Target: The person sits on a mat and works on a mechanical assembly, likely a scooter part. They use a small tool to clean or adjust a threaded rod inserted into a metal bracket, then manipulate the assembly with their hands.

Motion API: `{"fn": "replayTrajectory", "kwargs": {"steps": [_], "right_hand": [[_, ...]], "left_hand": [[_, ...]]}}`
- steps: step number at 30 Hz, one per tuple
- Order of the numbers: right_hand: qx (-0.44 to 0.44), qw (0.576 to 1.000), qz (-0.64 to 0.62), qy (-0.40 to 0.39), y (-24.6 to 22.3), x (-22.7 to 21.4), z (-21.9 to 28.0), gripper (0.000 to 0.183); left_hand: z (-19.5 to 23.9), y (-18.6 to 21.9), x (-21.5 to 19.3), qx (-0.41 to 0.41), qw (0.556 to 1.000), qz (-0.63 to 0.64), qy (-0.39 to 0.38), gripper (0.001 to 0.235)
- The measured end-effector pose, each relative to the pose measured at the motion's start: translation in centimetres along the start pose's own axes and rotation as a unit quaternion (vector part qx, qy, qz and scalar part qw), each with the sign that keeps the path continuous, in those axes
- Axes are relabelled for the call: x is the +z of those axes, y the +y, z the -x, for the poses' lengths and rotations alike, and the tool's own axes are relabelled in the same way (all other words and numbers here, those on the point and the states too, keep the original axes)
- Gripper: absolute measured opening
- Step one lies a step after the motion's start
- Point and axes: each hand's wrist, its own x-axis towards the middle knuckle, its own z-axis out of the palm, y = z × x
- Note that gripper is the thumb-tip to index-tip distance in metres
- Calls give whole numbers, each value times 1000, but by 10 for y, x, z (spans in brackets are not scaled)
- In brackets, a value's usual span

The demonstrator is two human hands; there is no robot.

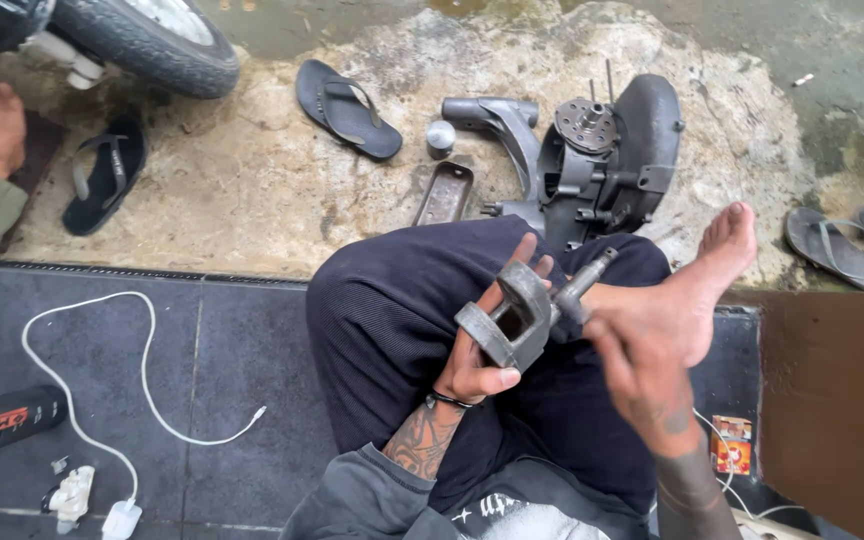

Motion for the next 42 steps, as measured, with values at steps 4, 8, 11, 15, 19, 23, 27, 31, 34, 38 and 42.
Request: {"fn": "replayTrajectory", "kwargs": {"steps": [4, 8, 11, 15, 19, 23, 27, 31, 34, 38, 42], "right_hand": [[-1, 994, -61, -95, -7, -8, -7, 25], [17, 1000, 7, 21, 11, -3, -6, 21], [-41, 998, -9, -46, 10, -1, -8, 22], [91, 992, 14, 82, 13, -19, -20, 21], [-53, 998, -9, -33, 10, -1, -13, 25], [-16, 998, 22, 58, 40, -15, -20, 19], [38, 996, 8, 85, 60, -2, -2, 26], [-152, 987, 46, 14, 61, -10, -19, 40], [8, 978, 73, 195, 80, -22, -20, 9], [-18, 998, 20, 52, 72, -3, -5, 25], [65, 976, 12, 206, 103, -24, -35, 13]], "left_hand": [[0, 11, 11, -15, 998, 54, 2, 84], [2, 9, 8, -19, 998, 62, 10, 93], [3, 4, 7, -25, 996, 83, 26, 92], [1, -3, 0, 8, 996, 90, 8, 79], [0, -2, 11, -7, 980, 193, 47, 78], [-2, 1, 2, -5, 991, 130, 32, 77], [-4, 9, 6, -18, 990, 133, 33, 75], [-6, 1, 0, -11, 986, 164, 9, 73], [-5, 1, 1, -9, 987, 161, 26, 74], [-4, -1, 1, -24, 982, 185, 20, 76], [-6, -1, -1, -23, 983, 184, 19, 73]]}}
